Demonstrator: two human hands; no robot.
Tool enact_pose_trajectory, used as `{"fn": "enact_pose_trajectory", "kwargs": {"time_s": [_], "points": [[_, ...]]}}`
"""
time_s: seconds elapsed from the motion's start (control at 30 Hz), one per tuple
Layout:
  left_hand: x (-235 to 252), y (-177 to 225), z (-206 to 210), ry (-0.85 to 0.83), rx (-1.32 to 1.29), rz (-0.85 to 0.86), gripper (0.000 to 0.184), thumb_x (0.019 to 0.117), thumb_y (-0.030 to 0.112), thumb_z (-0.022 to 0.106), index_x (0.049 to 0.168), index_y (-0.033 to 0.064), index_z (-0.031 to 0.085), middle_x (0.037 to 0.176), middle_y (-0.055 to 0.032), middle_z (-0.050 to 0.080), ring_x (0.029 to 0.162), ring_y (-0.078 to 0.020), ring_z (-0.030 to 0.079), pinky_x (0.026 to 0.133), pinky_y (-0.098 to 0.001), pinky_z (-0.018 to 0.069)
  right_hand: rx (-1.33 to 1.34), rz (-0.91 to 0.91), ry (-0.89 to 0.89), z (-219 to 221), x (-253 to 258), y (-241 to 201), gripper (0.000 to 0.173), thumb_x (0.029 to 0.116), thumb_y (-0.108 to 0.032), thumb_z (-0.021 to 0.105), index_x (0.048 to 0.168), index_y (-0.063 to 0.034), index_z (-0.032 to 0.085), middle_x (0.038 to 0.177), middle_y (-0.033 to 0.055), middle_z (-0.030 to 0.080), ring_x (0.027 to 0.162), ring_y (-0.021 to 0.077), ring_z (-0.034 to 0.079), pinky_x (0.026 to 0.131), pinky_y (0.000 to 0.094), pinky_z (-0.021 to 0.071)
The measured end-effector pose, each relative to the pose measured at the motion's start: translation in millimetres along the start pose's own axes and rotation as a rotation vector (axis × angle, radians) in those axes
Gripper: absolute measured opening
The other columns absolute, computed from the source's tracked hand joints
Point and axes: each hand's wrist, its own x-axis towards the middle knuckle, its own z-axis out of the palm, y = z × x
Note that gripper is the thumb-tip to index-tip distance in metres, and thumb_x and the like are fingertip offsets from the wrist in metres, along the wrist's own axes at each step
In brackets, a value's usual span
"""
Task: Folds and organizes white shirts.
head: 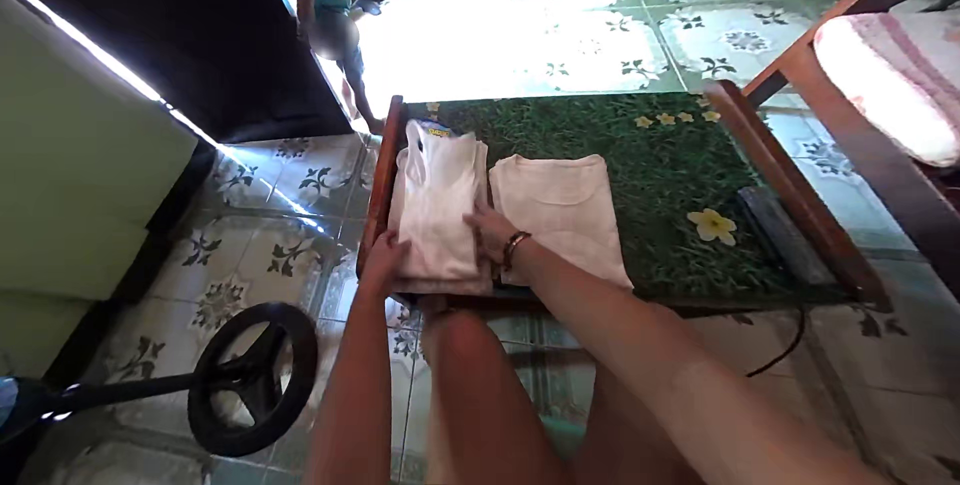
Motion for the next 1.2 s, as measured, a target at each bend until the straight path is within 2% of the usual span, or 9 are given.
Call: {"fn": "enact_pose_trajectory", "kwargs": {"time_s": [0.17, 0.33, 0.47, 0.63, 0.8, 0.97, 1.03, 1.1, 1.2], "points": [[-8, -4, 8, -0.015, 0.072, 0.045, 0.067, 0.0993, 0.006, 0.057, 0.16, 0.0123, 0.029, 0.141, -0.0262, 0.053, 0.124, -0.035, 0.059, 0.103, -0.0518, 0.0498, -0.103, -0.022, 0.01, -6, 9, 16, 0.073, 0.1013, -0.014, 0.061, 0.162, -0.0097, 0.022, 0.147, 0.0229, 0.05, 0.124, 0.0329, 0.06, 0.099, 0.0489, 0.0534], [-20, -7, 4, 0.03, -0.053, 0.177, 0.055, 0.0987, 0.0, 0.046, 0.152, 0.0123, 0.045, 0.149, -0.0171, 0.05, 0.127, -0.025, 0.058, 0.102, -0.0447, 0.05, -0.269, -0.147, -0.011, -2, -3, 15, 0.08, 0.0984, -0.01, 0.064, 0.163, -0.01, 0.018, 0.136, 0.0229, 0.06, 0.116, 0.03, 0.065, 0.099, 0.0454, 0.0533], [-26, -15, 7, 0.022, 0.185, 0.163, 0.052, 0.0977, -0.001, 0.045, 0.149, 0.0075, 0.049, 0.153, -0.0221, 0.044, 0.14, -0.0327, 0.046, 0.113, -0.0506, 0.0402, -0.294, -0.093, 0.011, -5, -1, 24, 0.079, 0.0964, -0.009, 0.065, 0.162, -0.0055, 0.021, 0.14, 0.0221, 0.058, 0.123, 0.0298, 0.062, 0.105, 0.046, 0.05], [-30, -13, 12, 0.018, 0.08, 0.056, 0.067, 0.0974, 0.001, 0.051, 0.16, 0.008, 0.027, 0.151, -0.025, 0.045, 0.134, -0.0356, 0.052, 0.107, -0.0527, 0.0459, -0.223, -0.081, 0.013, -3, 9, 24, 0.079, 0.096, -0.018, 0.07, 0.16, -0.0041, 0.026, 0.146, 0.0227, 0.053, 0.129, 0.0311, 0.057, 0.109, 0.0472, 0.0473], [-46, 16, 19, 0.028, 0.138, 0.075, 0.073, 0.0941, 0.002, 0.06, 0.159, 0.0065, 0.028, 0.15, -0.0306, 0.043, 0.132, -0.0439, 0.051, 0.106, -0.0573, 0.0457, 0.281, -0.088, -0.092, 8, -24, -17, 0.063, 0.0965, -0.003, 0.061, 0.153, -0.0073, 0.034, 0.132, 0.0189, 0.059, 0.109, 0.0258, 0.064, 0.09, 0.0449, 0.0551], [-118, 52, 29, 0.13, -0.2, 0.234, 0.065, 0.0983, 0.013, 0.063, 0.156, 0.0072, 0.034, 0.151, -0.027, 0.039, 0.121, -0.0407, 0.058, 0.089, -0.0549, 0.0554, -0.13, -0.428, -0.293, -6, -103, -81, 0.08, 0.0881, 0.007, 0.059, 0.16, -0.0086, 0.027, 0.145, 0.0177, 0.053, 0.117, 0.0192, 0.062, 0.097, 0.0375, 0.0538], [-161, 60, 33, 0.204, -0.353, 0.382, 0.06, 0.0982, 0.017, 0.06, 0.152, 0.0033, 0.038, 0.14, -0.0208, 0.051, 0.112, -0.0286, 0.062, 0.083, -0.0455, 0.0573, -0.442, -0.592, -0.365, -19, -147, -98, 0.078, 0.0881, 0.002, 0.061, 0.16, -0.0074, 0.031, 0.151, 0.0182, 0.049, 0.13, 0.022, 0.057, 0.108, 0.0408, 0.0484], [-206, 67, 33, 0.386, -0.426, 0.778, 0.048, 0.096, 0.022, 0.061, 0.138, 0.002, 0.049, 0.119, -0.0061, 0.06, 0.097, -0.0086, 0.062, 0.08, -0.0259, 0.0551, -0.719, -0.778, -0.452, -25, -194, -101, 0.074, 0.0863, 0.004, 0.064, 0.156, -0.0056, 0.041, 0.15, 0.02, 0.051, 0.134, 0.0273, 0.054, 0.112, 0.0453, 0.0444], [-285, 97, 22, 0.083, -0.66, 1.293, 0.029, 0.1002, 0.043, 0.061, 0.128, 0.0365, 0.065, 0.118, 0.016, 0.065, 0.101, -0.0013, 0.063, 0.086, -0.0199, 0.0537, -1.103, -0.966, -0.577, -18, -248, -58, 0.069, 0.0823, 0.003, 0.075, 0.147, -0.0136, 0.056, 0.133, 0.021, 0.062, 0.118, 0.0378, 0.063, 0.098, 0.0574, 0.0517]]}}
